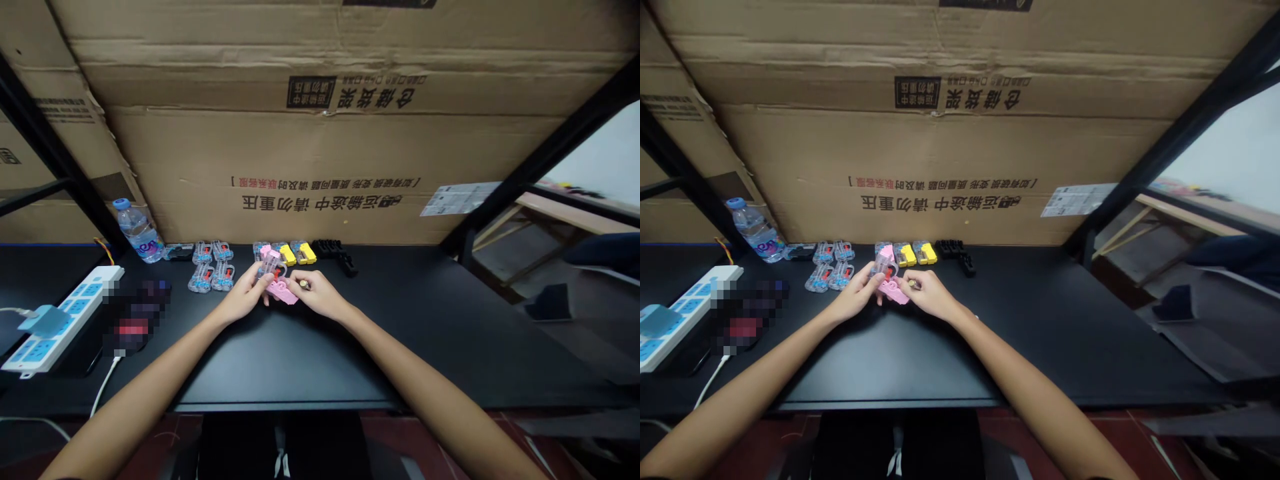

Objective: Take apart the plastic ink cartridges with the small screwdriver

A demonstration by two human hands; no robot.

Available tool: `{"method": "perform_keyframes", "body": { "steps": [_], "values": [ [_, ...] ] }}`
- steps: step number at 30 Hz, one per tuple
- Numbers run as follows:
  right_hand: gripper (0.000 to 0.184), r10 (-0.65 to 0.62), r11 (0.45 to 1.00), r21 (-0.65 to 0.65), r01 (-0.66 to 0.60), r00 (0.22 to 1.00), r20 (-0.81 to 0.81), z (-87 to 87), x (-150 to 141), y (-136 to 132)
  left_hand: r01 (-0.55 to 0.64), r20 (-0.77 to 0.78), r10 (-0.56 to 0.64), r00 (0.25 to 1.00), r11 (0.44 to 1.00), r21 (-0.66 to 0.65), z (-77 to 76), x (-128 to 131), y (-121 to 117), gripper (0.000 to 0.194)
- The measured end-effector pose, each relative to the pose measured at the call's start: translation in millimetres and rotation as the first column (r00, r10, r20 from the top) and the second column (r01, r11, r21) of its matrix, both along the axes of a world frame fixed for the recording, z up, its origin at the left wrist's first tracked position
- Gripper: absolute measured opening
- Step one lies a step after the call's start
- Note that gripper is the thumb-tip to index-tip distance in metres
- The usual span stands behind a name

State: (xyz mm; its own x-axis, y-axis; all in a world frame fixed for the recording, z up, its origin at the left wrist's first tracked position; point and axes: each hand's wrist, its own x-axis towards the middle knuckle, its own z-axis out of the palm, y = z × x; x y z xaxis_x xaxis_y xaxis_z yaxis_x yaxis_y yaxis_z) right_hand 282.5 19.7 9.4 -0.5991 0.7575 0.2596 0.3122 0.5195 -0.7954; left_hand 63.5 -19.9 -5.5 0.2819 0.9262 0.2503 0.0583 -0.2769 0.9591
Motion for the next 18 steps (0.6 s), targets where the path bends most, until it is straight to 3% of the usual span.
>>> {"method": "perform_keyframes", "body": {
  "steps": [5, 11, 15, 18],
  "values": [
    [0.043, -0.031, 0.999, 0.025, 0.032, 0.999, -0.027, -6.0, -1, 0, -0.014, -0.030, 0.015, 0.999, 0.999, 0.035, -4.8, 0, 0, 0.042],
    [0.038, -0.018, 1.000, 0.024, 0.018, 1.000, -0.006, -14.0, 0, 2, -0.115, -0.067, 0.121, 0.990, 0.989, 0.090, 2.7, -4, 0, 0.041],
    [0.031, -0.053, 0.986, 0.163, 0.036, 0.993, 0.106, -14.7, 14, 14, -0.345, -0.026, 0.357, 0.934, 0.916, 0.204, 12.0, -13, 6, 0.039],
    [0.030, -0.246, 0.941, 0.286, 0.180, 0.945, 0.215, -7.9, 33, 26, -0.479, -0.048, 0.505, 0.862, 0.842, 0.246, 14.8, -29, 15, 0.037]
  ]
}}
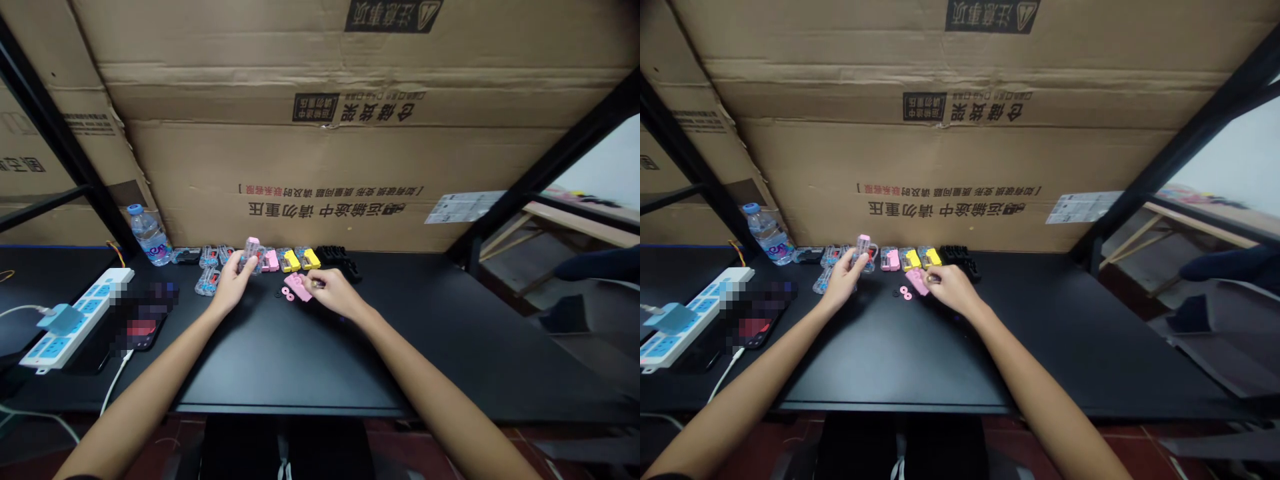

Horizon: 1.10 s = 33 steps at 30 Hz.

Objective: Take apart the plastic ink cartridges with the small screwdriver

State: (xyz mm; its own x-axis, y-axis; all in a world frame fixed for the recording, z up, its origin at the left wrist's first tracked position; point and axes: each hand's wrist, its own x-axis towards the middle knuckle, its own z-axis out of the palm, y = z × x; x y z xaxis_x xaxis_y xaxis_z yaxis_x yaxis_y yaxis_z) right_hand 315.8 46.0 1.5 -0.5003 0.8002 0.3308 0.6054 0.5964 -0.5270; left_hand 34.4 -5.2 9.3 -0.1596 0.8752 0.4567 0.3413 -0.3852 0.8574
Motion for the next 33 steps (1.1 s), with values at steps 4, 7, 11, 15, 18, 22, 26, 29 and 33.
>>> {"method": "perform_keyframes", "body": {
  "steps": [4, 7, 11, 15, 18, 22, 26, 29, 33],
  "values": [
    [0.035, -0.353, 0.936, 0.096, 0.340, 0.910, 0.219, 14.2, 29, 17, -0.041, -0.006, 0.041, 0.999, 0.999, -0.021, -5.8, -26, 12, 0.036],
    [0.040, -0.496, 0.867, 0.142, 0.477, 0.801, 0.336, 24.1, 43, 24, -0.107, -0.041, 0.105, 0.994, 0.994, -0.036, -12.4, -38, 18, 0.043],
    [0.038, -0.552, 0.820, 0.142, 0.554, 0.704, 0.447, 34.2, 47, 24, -0.136, -0.122, 0.132, 0.984, 0.990, -0.028, -17.5, -43, 23, 0.071],
    [0.036, -0.539, 0.804, 0.104, 0.585, 0.643, 0.545, 36.6, 44, 20, -0.096, -0.274, 0.089, 0.958, 0.995, -0.014, -19.9, -40, 26, 0.059],
    [0.036, -0.531, 0.798, 0.086, 0.596, 0.629, 0.568, 32.9, 45, 21, -0.070, -0.371, 0.070, 0.926, 0.997, 0.014, -22.4, -39, 28, 0.041],
    [0.032, -0.542, 0.793, 0.082, 0.604, 0.636, 0.549, 28.7, 47, 25, -0.039, -0.425, 0.025, 0.905, 0.999, -0.024, -24.3, -38, 28, 0.039],
    [0.037, -0.577, 0.777, 0.102, 0.622, 0.636, 0.513, 28.5, 48, 26, -0.130, -0.581, 0.065, 0.812, 0.989, -0.072, -22.5, -37, 25, 0.043],
    [0.037, -0.594, 0.766, 0.101, 0.635, 0.638, 0.491, 29.5, 49, 25, -0.183, -0.686, 0.076, 0.724, 0.979, -0.085, -21.1, -35, 23, 0.041],
    [0.038, -0.603, 0.764, 0.106, 0.637, 0.645, 0.470, 33.9, 47, 22, -0.239, -0.755, 0.118, 0.644, 0.970, -0.052, -16.9, -31, 21, 0.042]
  ]
}}
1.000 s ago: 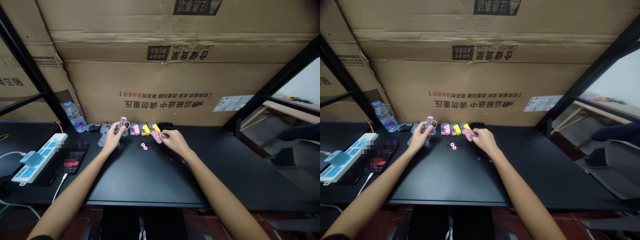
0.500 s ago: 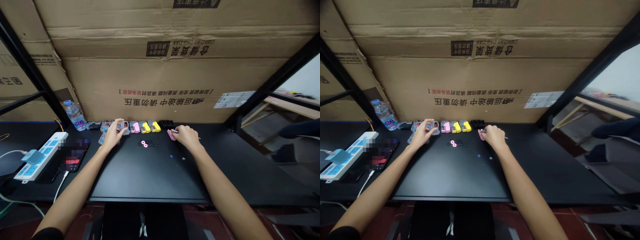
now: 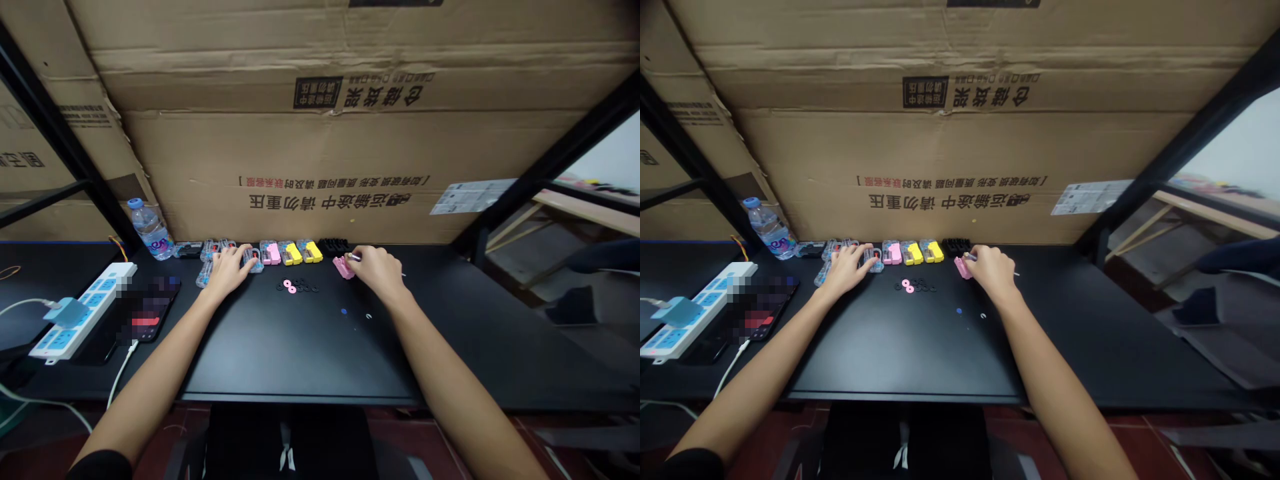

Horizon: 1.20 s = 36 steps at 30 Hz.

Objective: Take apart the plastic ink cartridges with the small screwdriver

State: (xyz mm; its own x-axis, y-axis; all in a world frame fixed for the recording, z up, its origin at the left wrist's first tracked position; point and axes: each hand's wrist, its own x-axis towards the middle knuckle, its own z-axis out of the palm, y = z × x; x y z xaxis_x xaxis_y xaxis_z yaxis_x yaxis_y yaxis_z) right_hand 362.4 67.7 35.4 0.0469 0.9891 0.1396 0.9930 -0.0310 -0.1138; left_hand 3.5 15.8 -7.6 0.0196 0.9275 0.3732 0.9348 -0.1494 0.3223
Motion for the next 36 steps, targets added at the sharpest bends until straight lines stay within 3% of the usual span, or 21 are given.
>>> {"method": "perform_keyframes", "body": {
  "steps": [4, 7, 11, 16, 20, 25, 28, 31, 33, 36],
  "values": [
    [0.039, 0.005, 1.000, 0.027, -0.005, 1.000, -0.011, 6.1, -6, -6, -0.001, -0.058, 0.005, 0.998, 0.997, 0.076, 9.7, 5, -7, 0.036],
    [0.038, 0.021, 0.998, 0.056, -0.019, 1.000, -0.018, 7.8, -9, -8, 0.102, -0.080, -0.097, 0.992, 0.993, 0.060, 13.5, 8, -14, 0.032],
    [0.037, 0.038, 0.997, 0.073, -0.036, 0.999, -0.026, 7.0, -11, -8, 0.196, -0.142, -0.195, 0.970, 0.981, -0.006, 5.8, 9, -17, 0.031],
    [0.036, 0.053, 0.996, 0.075, -0.050, 0.998, -0.037, 8.3, -15, -11, 0.145, -0.152, -0.144, 0.978, 0.989, -0.008, -10.9, 6, -8, 0.041],
    [0.035, 0.077, 0.995, 0.070, -0.074, 0.996, -0.040, 13.1, -21, -16, 0.121, -0.128, -0.120, 0.984, 0.993, -0.001, -14.7, 11, -4, 0.054],
    [0.025, 0.213, 0.972, 0.127, -0.199, 0.971, -0.108, 10.7, -37, -27, 0.268, -0.152, -0.265, 0.952, 0.963, -0.003, -11.3, 23, -6, 0.053],
    [0.018, 0.471, 0.879, 0.191, -0.437, 0.861, -0.194, -0.7, -55, -37, 0.339, -0.165, -0.339, 0.926, 0.940, -0.029, -9.3, 26, -9, 0.050],
    [0.021, 0.712, 0.702, 0.225, -0.676, 0.675, -0.193, -16.2, -70, -46, 0.389, -0.152, -0.389, 0.909, 0.921, -0.028, -4.9, 25, -13, 0.045],
    [0.027, 0.792, 0.610, 0.207, -0.765, 0.584, -0.175, -26.7, -77, -49, 0.427, -0.156, -0.425, 0.892, 0.904, -0.018, -0.3, 24, -17, 0.038],
    [0.036, 0.846, 0.531, 0.149, -0.834, 0.511, -0.155, -39.8, -79, -47, 0.466, -0.170, -0.461, 0.871, 0.885, -0.012, 6.3, 22, -21, 0.029]
  ]
}}
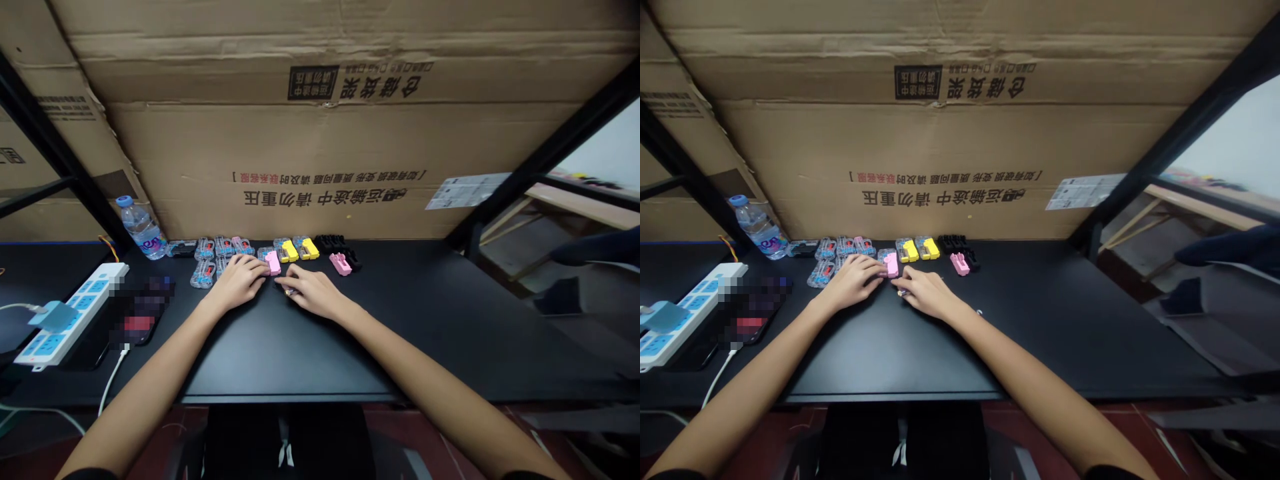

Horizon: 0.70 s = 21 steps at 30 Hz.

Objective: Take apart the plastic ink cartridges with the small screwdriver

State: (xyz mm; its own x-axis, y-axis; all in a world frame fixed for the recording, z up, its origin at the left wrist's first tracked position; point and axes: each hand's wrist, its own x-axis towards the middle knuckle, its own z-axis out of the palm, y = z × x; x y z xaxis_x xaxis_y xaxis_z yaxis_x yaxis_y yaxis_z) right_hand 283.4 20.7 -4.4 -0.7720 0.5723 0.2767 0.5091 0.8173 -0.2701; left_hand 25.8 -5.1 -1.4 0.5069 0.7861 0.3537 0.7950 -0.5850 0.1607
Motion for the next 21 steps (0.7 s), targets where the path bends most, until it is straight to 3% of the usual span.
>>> {"method": "perform_keyframes", "body": {
  "steps": [3, 9, 17, 21],
  "values": [
    [0.036, 0.014, 1.000, 0.011, -0.015, 0.998, 0.061, -6.8, 3, 4, -0.007, 0.003, 0.007, 1.000, 1.000, 0.011, 1.6, -1, -1, 0.029],
    [0.029, -0.047, 0.999, 0.030, 0.045, 0.996, 0.076, 0.0, 9, 5, -0.079, -0.018, 0.079, 0.997, 0.997, 0.026, -9.1, -5, 3, 0.055],
    [0.033, -0.086, 0.996, 0.035, 0.084, 0.993, 0.086, -1.2, 12, 10, -0.107, -0.021, 0.107, 0.994, 0.994, -0.006, -10.5, -5, 1, 0.049],
    [0.035, -0.086, 0.996, 0.034, 0.087, 0.996, -0.018, -2.2, 12, 10, -0.061, 0.062, 0.062, 0.996, 0.998, -0.006, -3.2, -5, -2, 0.045]
  ]
}}
